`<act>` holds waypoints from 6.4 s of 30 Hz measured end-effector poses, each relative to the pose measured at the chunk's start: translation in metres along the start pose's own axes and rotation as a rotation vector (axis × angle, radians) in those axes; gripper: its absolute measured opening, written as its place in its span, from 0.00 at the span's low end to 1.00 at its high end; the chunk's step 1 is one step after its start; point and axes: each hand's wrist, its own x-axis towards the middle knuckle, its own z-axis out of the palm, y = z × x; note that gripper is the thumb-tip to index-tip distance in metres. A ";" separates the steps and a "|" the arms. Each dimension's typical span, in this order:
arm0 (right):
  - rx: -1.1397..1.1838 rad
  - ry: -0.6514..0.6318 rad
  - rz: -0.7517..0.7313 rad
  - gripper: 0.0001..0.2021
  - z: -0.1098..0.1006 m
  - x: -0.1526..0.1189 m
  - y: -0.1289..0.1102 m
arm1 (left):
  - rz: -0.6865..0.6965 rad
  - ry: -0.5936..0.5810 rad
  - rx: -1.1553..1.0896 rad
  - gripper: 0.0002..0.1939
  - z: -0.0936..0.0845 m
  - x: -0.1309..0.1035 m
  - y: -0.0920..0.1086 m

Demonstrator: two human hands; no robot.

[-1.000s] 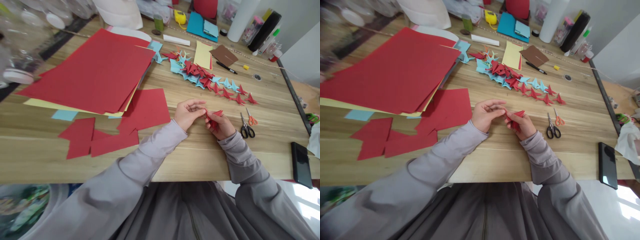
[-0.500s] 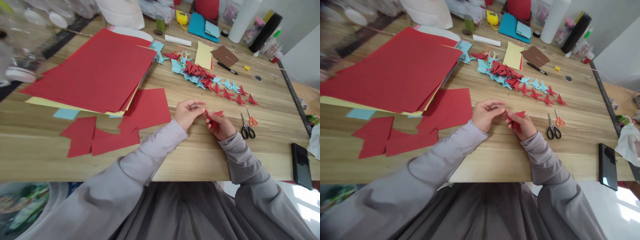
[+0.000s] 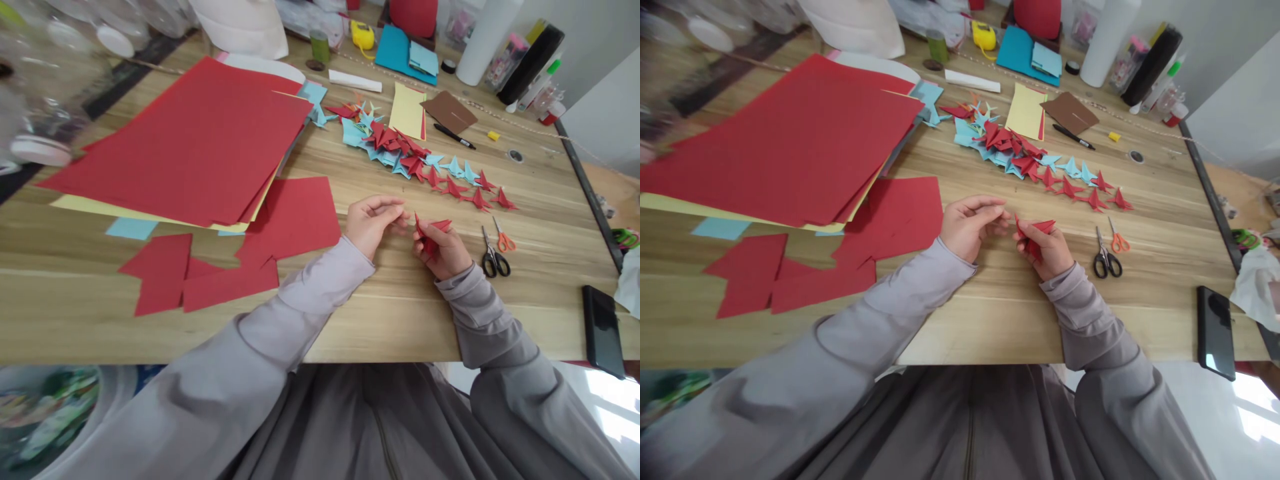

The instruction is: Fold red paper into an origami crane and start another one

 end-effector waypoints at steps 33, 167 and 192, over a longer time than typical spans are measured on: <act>-0.344 0.018 -0.429 0.07 0.002 -0.001 0.005 | 0.108 -0.025 0.156 0.20 -0.003 0.002 -0.004; -0.470 0.055 -0.431 0.10 -0.001 -0.001 0.004 | 0.103 -0.112 0.417 0.21 -0.001 -0.001 -0.006; -0.405 0.046 -0.394 0.15 -0.002 0.001 0.004 | 0.184 -0.093 0.531 0.15 -0.006 0.005 -0.007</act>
